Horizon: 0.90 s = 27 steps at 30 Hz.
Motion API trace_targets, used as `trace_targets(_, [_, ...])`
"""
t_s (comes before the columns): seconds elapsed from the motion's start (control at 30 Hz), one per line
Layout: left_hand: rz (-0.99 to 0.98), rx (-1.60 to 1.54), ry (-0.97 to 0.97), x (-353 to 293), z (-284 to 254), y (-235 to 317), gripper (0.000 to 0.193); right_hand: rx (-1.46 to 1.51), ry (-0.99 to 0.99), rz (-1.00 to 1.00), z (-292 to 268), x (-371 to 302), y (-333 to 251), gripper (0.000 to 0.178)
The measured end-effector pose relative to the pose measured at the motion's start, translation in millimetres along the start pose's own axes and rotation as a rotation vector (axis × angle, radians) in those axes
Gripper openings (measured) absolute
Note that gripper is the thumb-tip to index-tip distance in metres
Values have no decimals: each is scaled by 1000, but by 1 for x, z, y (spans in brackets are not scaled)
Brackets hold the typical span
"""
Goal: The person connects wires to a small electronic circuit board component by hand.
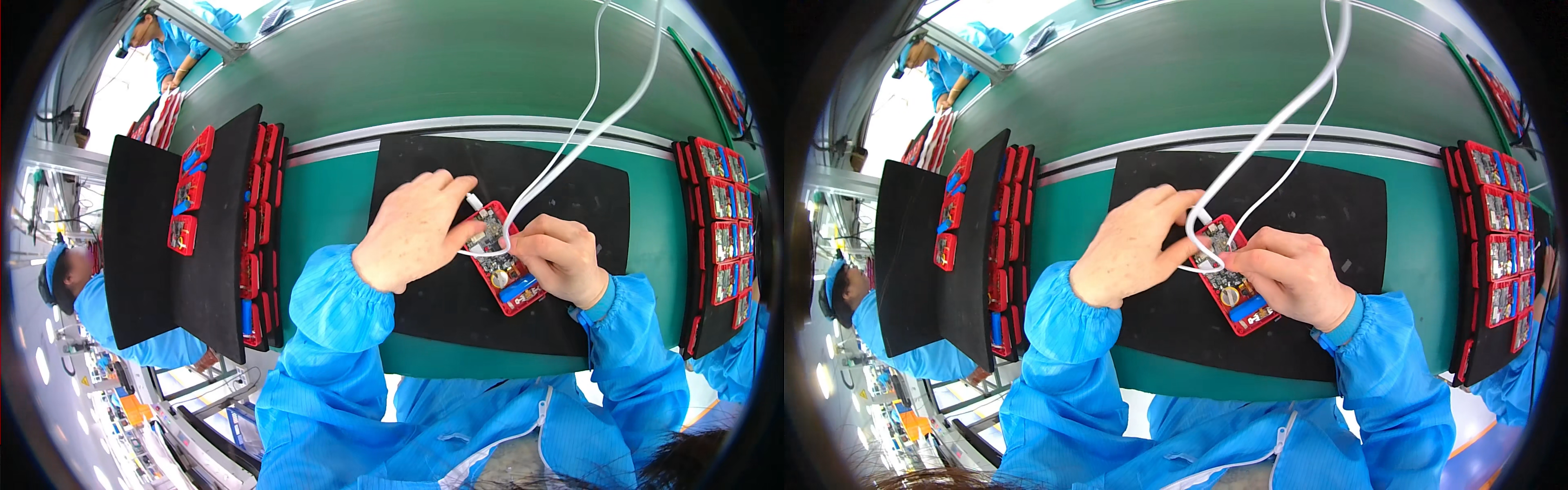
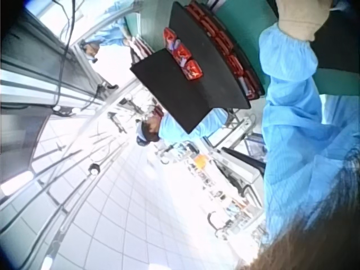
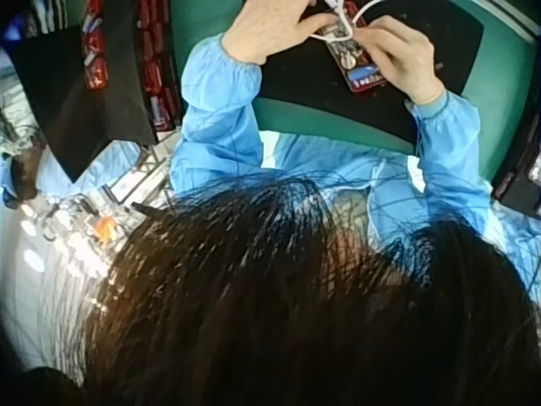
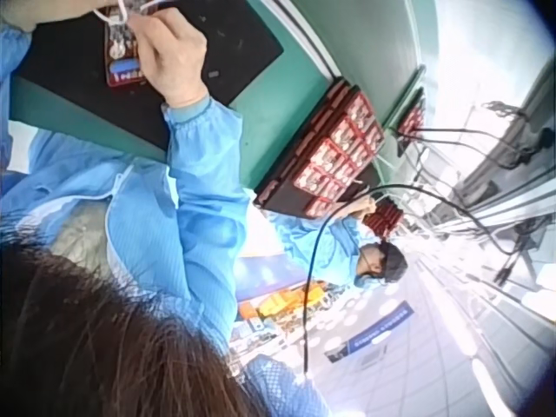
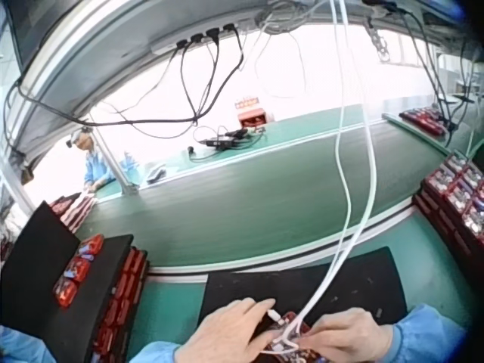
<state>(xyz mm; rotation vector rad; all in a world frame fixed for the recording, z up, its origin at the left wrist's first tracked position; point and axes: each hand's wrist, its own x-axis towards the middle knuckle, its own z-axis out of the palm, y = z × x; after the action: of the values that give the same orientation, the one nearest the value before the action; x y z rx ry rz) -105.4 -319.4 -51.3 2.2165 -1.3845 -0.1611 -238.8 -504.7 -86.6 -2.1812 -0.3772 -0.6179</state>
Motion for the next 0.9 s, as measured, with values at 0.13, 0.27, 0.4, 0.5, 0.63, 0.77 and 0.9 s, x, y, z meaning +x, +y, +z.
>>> trace_targets(0.13, [32, -76, -4, 5, 13, -5, 26, 8, -2, 6, -1, -1, 0, 22])
trace_targets(0.27, [-27, -91, -41, 8, 16, 3, 23, 4, -11, 14, -2, -1, -1, 22])
trace_targets(0.4, [-81, 27, -25, 6, 22, 19, 21, 2, -2, -2, -1, -2, 0, 21])
trace_targets(0.5, [-69, 78, 10, 3, 30, 22, 20, -3, -6, 8, 0, -3, 0, 21])
trace_targets(0.63, [-60, 141, -6, -2, 26, 28, 26, 9, -1, 7, -3, -5, -6, 20])
trace_targets(0.77, [-47, 133, 50, -3, 31, 18, 25, 11, -5, 11, 1, -4, -1, 19])
trace_targets(0.9, [-49, -64, 163, 3, 19, 8, 31, 18, 5, 8, 0, -3, 7, 19])
